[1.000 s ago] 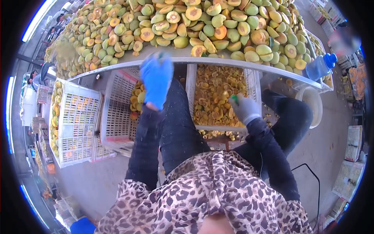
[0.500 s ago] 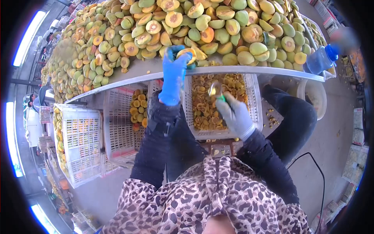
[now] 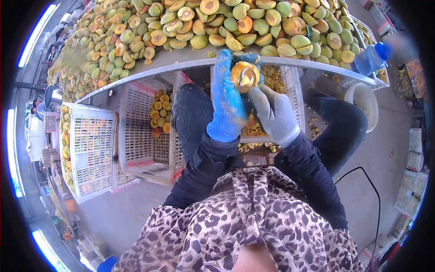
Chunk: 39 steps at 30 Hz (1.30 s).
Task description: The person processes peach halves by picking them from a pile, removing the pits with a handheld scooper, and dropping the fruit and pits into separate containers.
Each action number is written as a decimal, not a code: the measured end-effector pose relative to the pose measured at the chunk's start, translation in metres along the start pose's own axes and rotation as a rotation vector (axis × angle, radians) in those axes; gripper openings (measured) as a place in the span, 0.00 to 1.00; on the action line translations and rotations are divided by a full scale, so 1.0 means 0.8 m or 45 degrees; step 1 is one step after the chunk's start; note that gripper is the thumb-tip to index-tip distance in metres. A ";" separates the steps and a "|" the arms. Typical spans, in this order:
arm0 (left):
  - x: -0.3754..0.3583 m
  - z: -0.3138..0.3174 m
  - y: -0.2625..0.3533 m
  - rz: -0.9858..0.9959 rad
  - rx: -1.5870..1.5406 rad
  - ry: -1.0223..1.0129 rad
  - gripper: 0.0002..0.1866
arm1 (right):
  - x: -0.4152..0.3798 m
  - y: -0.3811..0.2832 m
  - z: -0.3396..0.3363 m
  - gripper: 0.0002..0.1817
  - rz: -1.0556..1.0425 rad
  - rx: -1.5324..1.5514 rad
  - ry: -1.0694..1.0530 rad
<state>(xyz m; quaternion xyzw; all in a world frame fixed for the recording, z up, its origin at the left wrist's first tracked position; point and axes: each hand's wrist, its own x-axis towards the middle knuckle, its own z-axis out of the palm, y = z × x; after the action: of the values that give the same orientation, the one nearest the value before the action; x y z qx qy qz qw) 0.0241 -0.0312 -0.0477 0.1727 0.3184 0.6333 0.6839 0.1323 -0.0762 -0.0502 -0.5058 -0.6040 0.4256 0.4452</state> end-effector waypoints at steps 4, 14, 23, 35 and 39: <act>-0.007 0.006 0.008 0.118 0.166 -0.122 0.30 | -0.005 0.004 -0.005 0.22 -0.102 -0.112 -0.152; -0.014 -0.020 -0.026 0.399 0.225 -0.343 0.29 | -0.010 -0.018 -0.044 0.26 0.597 0.259 -0.730; -0.021 -0.007 -0.014 0.138 0.291 -0.335 0.28 | -0.022 -0.011 -0.050 0.32 0.833 0.440 -0.746; 0.024 -0.063 0.001 -0.416 -0.453 -0.180 0.20 | 0.001 0.098 -0.053 0.23 -0.051 -1.247 0.212; 0.007 -0.069 0.011 -0.471 -0.199 -0.176 0.17 | 0.002 0.056 -0.052 0.18 -0.063 -0.454 0.121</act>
<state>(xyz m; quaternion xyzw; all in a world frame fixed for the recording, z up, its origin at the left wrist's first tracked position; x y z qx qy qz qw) -0.0186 -0.0341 -0.0843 0.1009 0.2471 0.5065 0.8199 0.1825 -0.0667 -0.0836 -0.5811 -0.6606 0.2763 0.3868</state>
